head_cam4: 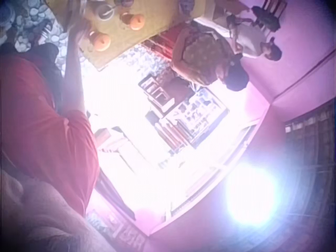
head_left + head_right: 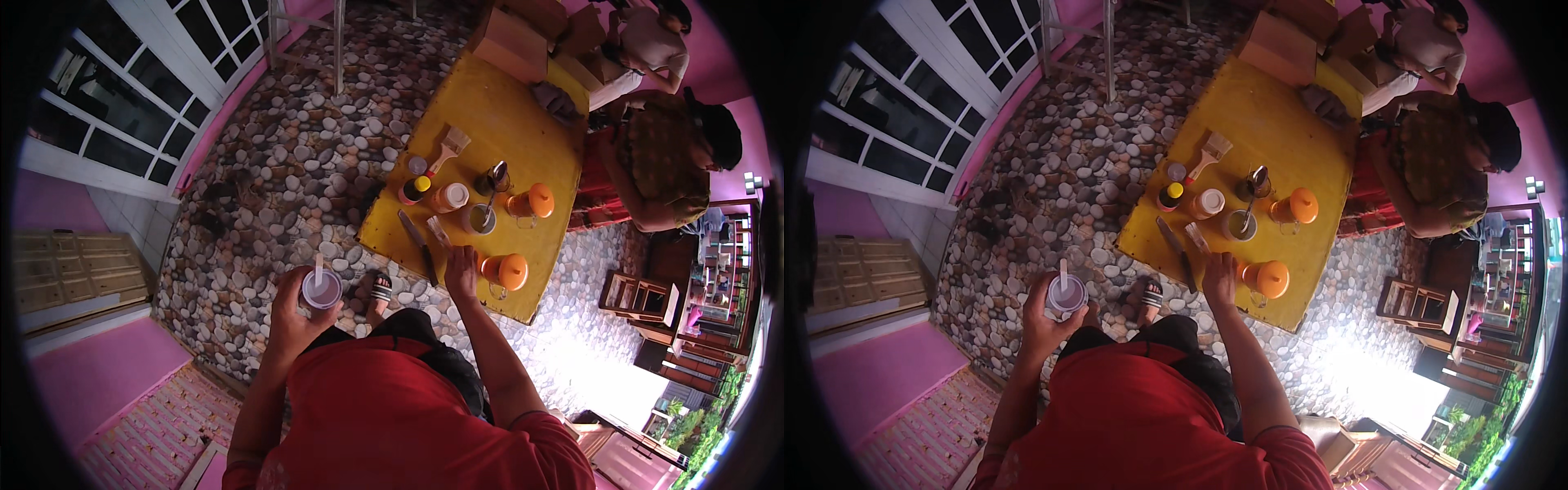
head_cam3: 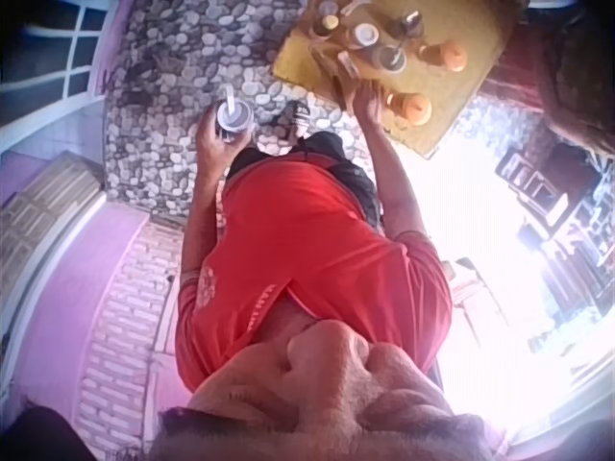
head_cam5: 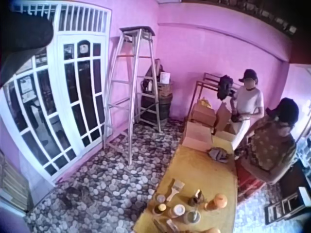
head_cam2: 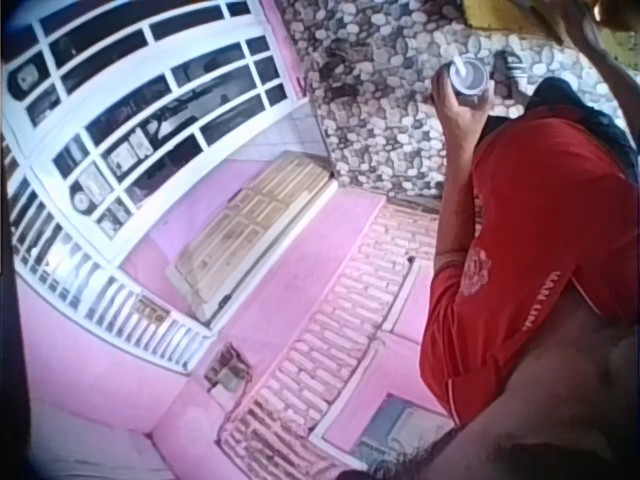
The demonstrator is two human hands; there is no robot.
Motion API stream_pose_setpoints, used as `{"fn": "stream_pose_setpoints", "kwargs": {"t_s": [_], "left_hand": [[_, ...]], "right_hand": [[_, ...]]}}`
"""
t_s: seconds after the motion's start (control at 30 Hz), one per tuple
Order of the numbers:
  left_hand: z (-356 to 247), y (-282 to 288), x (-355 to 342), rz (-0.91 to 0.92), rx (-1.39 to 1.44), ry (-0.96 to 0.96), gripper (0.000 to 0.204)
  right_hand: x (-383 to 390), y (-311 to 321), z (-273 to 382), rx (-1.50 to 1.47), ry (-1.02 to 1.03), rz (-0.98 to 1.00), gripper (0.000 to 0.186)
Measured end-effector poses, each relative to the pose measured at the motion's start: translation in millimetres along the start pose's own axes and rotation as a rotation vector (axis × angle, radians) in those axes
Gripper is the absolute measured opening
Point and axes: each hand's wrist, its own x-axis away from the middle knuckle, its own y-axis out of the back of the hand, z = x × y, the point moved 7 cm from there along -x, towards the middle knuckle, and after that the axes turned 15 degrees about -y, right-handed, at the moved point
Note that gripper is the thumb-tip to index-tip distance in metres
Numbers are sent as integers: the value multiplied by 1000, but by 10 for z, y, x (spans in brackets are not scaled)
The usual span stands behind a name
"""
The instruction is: The person takes a bottle of pigment, pours a small amount into a plastic cup, and then stirs the mixture with a wooden stick.
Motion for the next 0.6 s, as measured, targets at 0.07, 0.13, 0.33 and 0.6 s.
{"fn": "stream_pose_setpoints", "kwargs": {"t_s": [0.07, 0.13, 0.33, 0.6], "left_hand": [[14, -16, -4, -2, 22, -1, 61], [16, -26, -6, 4, 14, 0, 62], [26, -6, 1, -24, -7, -9, 66], [11, -43, -51, -5, 2, -27, 67]], "right_hand": [[-15, -32, -25, 20, -13, 21, 18], [5, 30, 46, -95, 23, -14, 18], [125, 427, 24, -276, -74, -57, 24], [403, 349, -348, -232, -235, 79, 22]]}}
